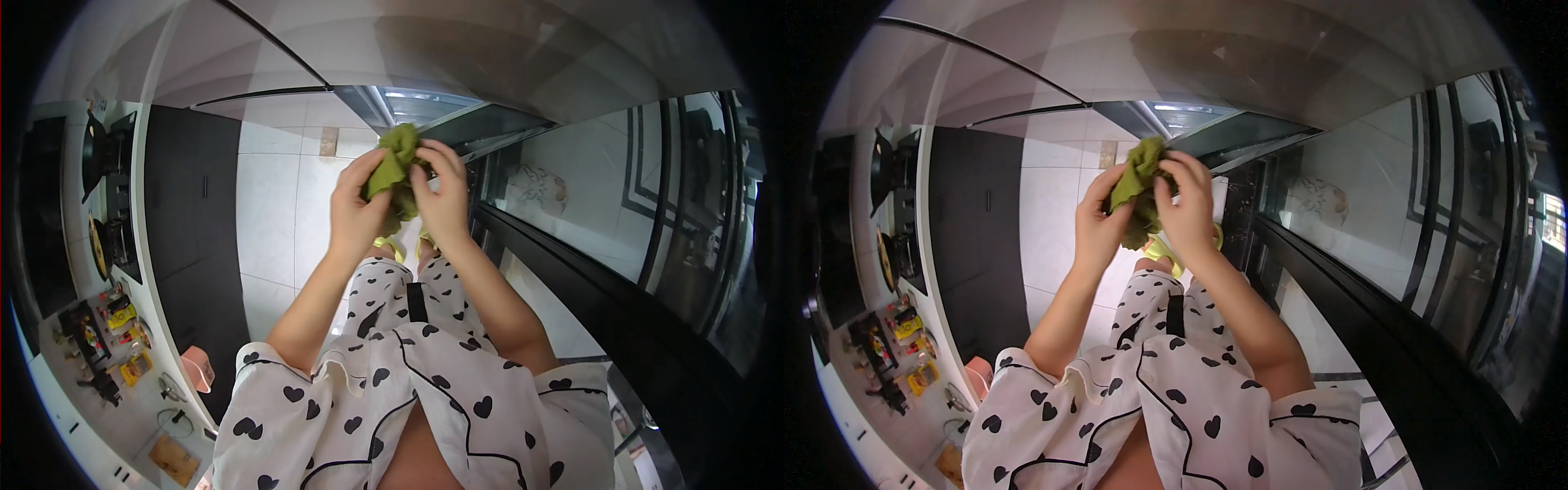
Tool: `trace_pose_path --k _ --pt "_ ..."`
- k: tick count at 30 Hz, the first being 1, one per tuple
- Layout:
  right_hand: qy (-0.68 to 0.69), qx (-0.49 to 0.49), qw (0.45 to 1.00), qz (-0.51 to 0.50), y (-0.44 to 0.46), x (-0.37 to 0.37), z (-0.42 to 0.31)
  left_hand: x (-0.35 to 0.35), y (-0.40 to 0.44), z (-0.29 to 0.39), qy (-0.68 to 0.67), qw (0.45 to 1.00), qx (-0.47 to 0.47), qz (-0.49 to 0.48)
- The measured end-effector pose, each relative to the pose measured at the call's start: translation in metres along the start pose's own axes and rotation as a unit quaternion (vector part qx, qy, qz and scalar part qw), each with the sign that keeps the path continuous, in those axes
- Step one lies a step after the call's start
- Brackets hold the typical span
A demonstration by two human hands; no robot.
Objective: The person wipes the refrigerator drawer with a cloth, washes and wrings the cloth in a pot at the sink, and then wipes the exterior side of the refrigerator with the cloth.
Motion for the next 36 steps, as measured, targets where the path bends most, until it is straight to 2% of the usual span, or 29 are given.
trace_pose_path --k 1,2,4,5,6,7,8,9,11,13,14,16,17,20,21,24,29,33,36 --pt "-0.024 0.025 0.999 -0.023 -0.002 -0.01 0.004 0.011 0.001 0.001 -0.028 0.999 0.016 -0.003" --pt "0.107 0.09 0.99 -0.034 -0.005 -0.018 0.003 0.022 0.003 0.006 -0.035 0.999 0.027 -0.024" --pt "0.36 0.211 0.907 -0.049 -0.008 -0.031 -0.009 0.047 0.005 0.023 -0.052 0.994 0.078 -0.065" --pt "0.386 0.233 0.892 -0.041 -0.01 -0.034 0.002 0.058 0.005 0.029 -0.066 0.988 0.092 -0.109" --pt "0.436 0.274 0.857 0.009 -0.006 -0.043 -0.006 0.067 0.004 0.036 -0.08 0.979 0.105 -0.154" --pt "0.435 0.289 0.852 0.041 0.0 -0.053 -0.006 0.072 0.003 0.044 -0.123 0.971 0.042 -0.2" --pt "0.435 0.304 0.845 0.074 0.006 -0.064 0.0 0.074 0.005 0.043 -0.052 0.976 0.097 -0.186" --pt "0.426 0.282 0.852 0.116 0.01 -0.071 0.01 0.075 0.011 0.042 0.019 0.974 0.151 -0.17" --pt "0.262 0.217 0.927 0.158 0.02 -0.087 0.026 0.073 0.024 0.029 0.187 0.945 0.232 -0.135" --pt "0.126 0.166 0.958 0.199 0.028 -0.095 0.038 0.072 0.028 0.014 0.323 0.917 0.214 -0.093" --pt "0.011 0.111 0.975 0.192 0.032 -0.098 0.048 0.072 0.028 0.005 0.389 0.896 0.202 -0.071" --pt "-0.217 -0.001 0.961 0.169 0.042 -0.097 0.071 0.076 0.025 -0.017 0.387 0.897 0.199 -0.078" --pt "-0.224 -0.029 0.965 0.132 0.047 -0.09 0.078 0.078 0.021 -0.025 0.371 0.904 0.189 -0.093" --pt "-0.351 -0.058 0.924 0.139 0.044 -0.072 0.072 0.079 0.016 -0.027 0.345 0.915 0.176 -0.114" --pt "-0.336 -0.062 0.927 0.151 0.046 -0.072 0.07 0.081 0.014 -0.025 0.337 0.918 0.173 -0.116" --pt "-0.331 -0.091 0.937 0.071 0.048 -0.067 0.061 0.084 0.009 -0.023 0.308 0.927 0.184 -0.11" --pt "-0.207 -0.104 0.972 -0.043 0.011 -0.046 0.047 0.084 0.007 -0.029 0.332 0.92 0.174 -0.117" --pt "-0.243 -0.113 0.962 -0.043 0.024 -0.061 0.053 0.085 0.004 -0.031 0.343 0.917 0.187 -0.084" --pt "-0.288 -0.112 0.95 0.055 0.044 -0.075 0.076 0.084 0.004 -0.03 0.322 0.927 0.16 -0.11"
Point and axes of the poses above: each hand's wrist, its own y-axis towards the middle knuckle, its own x-axis out of the palm, z = x × y, the point moved 1 cm from there along y, towards the middle knuckle, and after that the axes turned 1 degree about -y, right-handed, at the moved point
